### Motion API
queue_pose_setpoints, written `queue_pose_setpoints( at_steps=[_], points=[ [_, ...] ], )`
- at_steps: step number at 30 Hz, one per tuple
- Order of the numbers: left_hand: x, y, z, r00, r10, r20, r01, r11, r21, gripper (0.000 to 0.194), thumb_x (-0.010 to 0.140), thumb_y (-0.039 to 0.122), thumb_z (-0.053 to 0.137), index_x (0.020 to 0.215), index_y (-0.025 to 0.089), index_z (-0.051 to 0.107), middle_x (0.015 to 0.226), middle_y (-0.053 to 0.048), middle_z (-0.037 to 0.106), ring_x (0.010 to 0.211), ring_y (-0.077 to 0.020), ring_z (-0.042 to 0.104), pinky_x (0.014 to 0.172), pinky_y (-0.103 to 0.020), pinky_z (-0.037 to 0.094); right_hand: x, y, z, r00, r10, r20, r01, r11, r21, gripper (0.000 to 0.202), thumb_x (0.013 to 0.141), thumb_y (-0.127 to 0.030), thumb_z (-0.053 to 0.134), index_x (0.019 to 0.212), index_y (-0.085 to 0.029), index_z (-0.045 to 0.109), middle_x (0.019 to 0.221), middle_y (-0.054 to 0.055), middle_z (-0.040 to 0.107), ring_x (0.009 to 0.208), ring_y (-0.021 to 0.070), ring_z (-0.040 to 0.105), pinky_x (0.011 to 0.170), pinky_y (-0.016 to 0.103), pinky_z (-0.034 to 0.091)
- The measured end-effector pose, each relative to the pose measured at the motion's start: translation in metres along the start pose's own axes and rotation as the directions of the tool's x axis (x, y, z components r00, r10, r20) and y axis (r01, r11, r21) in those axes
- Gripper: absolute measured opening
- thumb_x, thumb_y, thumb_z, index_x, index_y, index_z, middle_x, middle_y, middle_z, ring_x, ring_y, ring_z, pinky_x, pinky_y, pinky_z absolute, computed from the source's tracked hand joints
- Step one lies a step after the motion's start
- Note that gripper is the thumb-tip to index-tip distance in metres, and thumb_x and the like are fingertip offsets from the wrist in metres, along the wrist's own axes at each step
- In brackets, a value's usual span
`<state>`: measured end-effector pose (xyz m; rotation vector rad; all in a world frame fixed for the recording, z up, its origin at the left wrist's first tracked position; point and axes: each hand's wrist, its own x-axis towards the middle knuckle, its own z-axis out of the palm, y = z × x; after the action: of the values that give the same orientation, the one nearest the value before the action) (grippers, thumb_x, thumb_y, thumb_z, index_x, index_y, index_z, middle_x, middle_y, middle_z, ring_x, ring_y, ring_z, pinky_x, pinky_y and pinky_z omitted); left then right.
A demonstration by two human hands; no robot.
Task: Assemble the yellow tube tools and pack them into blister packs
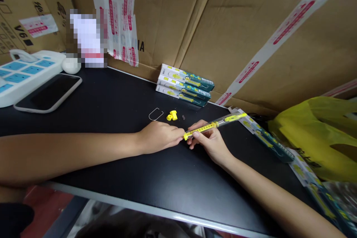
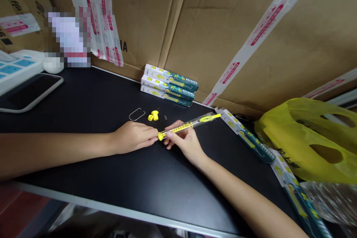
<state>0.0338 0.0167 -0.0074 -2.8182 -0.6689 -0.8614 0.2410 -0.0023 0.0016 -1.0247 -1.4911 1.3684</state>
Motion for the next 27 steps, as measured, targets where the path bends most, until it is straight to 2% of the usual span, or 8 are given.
queue_pose_setpoints(
  at_steps=[5, 8, 11, 14, 18, 20, 23, 27],
  points=[
    [-0.002, 0.0, -0.002, 1.0, 0.024, -0.013, -0.024, 0.999, 0.029, 0.017, 0.093, 0.021, 0.043, 0.082, 0.017, 0.057, 0.071, 0.002, 0.067, 0.063, -0.0116, 0.063, 0.055, -0.022, 0.038, -0.001, -0.002, 0.0, 1.0, -0.006, 0.017, 0.006, 1.0, 0.014, 0.023, 0.076, -0.034, 0.071, 0.085, -0.015, 0.061, 0.065, 0.001, 0.068, 0.057, 0.012, 0.064, 0.049, 0.023, 0.056],
    [0.0, 0.0, -0.003, 0.999, 0.028, -0.018, -0.027, 0.999, 0.033, 0.019, 0.092, 0.021, 0.043, 0.08, 0.017, 0.058, 0.071, 0.002, 0.067, 0.063, -0.0114, 0.062, 0.056, -0.022, 0.038, 0.001, -0.004, -0.002, 0.998, -0.008, 0.064, 0.008, 1.0, 0.003, 0.023, 0.078, -0.034, 0.07, 0.088, -0.014, 0.063, 0.075, 0.004, 0.069, 0.065, 0.0131, 0.066, 0.051, 0.023, 0.057],
    [0.002, 0.001, -0.003, 1.0, 0.0, -0.004, 0.0, 1.0, -0.015, 0.02, 0.09, 0.021, 0.045, 0.077, 0.018, 0.06, 0.07, 0.003, 0.066, 0.063, -0.0106, 0.062, 0.057, -0.021, 0.038, 0.003, -0.004, -0.002, 0.991, 0.061, 0.117, -0.063, 0.998, 0.006, 0.027, 0.08, -0.038, 0.066, 0.09, -0.014, 0.06, 0.08, 0.006, 0.069, 0.07, 0.0148, 0.068, 0.052, 0.023, 0.057],
    [0.004, 0.002, -0.004, 0.999, -0.033, 0.007, 0.033, 0.998, -0.055, 0.02, 0.088, 0.023, 0.048, 0.074, 0.019, 0.061, 0.068, 0.003, 0.064, 0.064, -0.0106, 0.061, 0.058, -0.021, 0.038, 0.003, -0.005, -0.002, 0.98, 0.136, 0.144, -0.144, 0.988, 0.047, 0.029, 0.081, -0.041, 0.064, 0.09, -0.015, 0.054, 0.074, 0.003, 0.068, 0.063, 0.0151, 0.069, 0.048, 0.022, 0.056],
    [0.006, 0.003, -0.007, 0.991, -0.123, 0.044, 0.13, 0.969, -0.209, 0.026, 0.083, 0.036, 0.055, 0.065, 0.017, 0.057, 0.063, 0.003, 0.06, 0.059, -0.0103, 0.057, 0.055, -0.021, 0.036, 0.001, -0.006, -0.003, 0.966, 0.159, 0.203, -0.171, 0.985, 0.039, 0.028, 0.081, -0.04, 0.065, 0.088, -0.016, 0.052, 0.069, 0.0, 0.066, 0.058, 0.0131, 0.068, 0.047, 0.021, 0.056],
    [0.008, 0.001, -0.009, 0.966, -0.247, 0.078, 0.259, 0.904, -0.34, 0.03, 0.083, 0.041, 0.055, 0.065, 0.017, 0.053, 0.062, 0.004, 0.057, 0.055, -0.0089, 0.053, 0.052, -0.021, 0.035, 0.001, -0.007, -0.003, 0.955, 0.176, 0.239, -0.183, 0.983, 0.008, 0.028, 0.08, -0.039, 0.066, 0.086, -0.016, 0.051, 0.068, 0.0, 0.065, 0.056, 0.0118, 0.067, 0.046, 0.02, 0.055],
    [0.012, -0.005, -0.01, 0.907, -0.401, 0.132, 0.404, 0.734, -0.546, 0.027, 0.087, 0.042, 0.05, 0.086, 0.016, 0.055, 0.071, 0.004, 0.059, 0.05, -0.0062, 0.05, 0.05, -0.019, 0.036, 0.001, -0.007, 0.001, 0.938, 0.202, 0.282, -0.2, 0.979, -0.035, 0.029, 0.079, -0.038, 0.067, 0.087, -0.016, 0.05, 0.068, -0.001, 0.064, 0.052, 0.0101, 0.065, 0.042, 0.017, 0.053],
    [0.015, -0.01, -0.005, 0.889, -0.396, 0.23, 0.433, 0.567, -0.701, 0.038, 0.087, 0.041, 0.052, 0.116, 0.016, 0.052, 0.083, 0.002, 0.058, 0.048, -0.0042, 0.047, 0.048, -0.018, 0.037, 0.002, -0.004, 0.008, 0.944, 0.191, 0.27, -0.179, 0.982, -0.067, 0.031, 0.077, -0.037, 0.069, 0.086, -0.016, 0.049, 0.066, -0.003, 0.062, 0.045, 0.0076, 0.06, 0.034, 0.013, 0.046]
  ],
)
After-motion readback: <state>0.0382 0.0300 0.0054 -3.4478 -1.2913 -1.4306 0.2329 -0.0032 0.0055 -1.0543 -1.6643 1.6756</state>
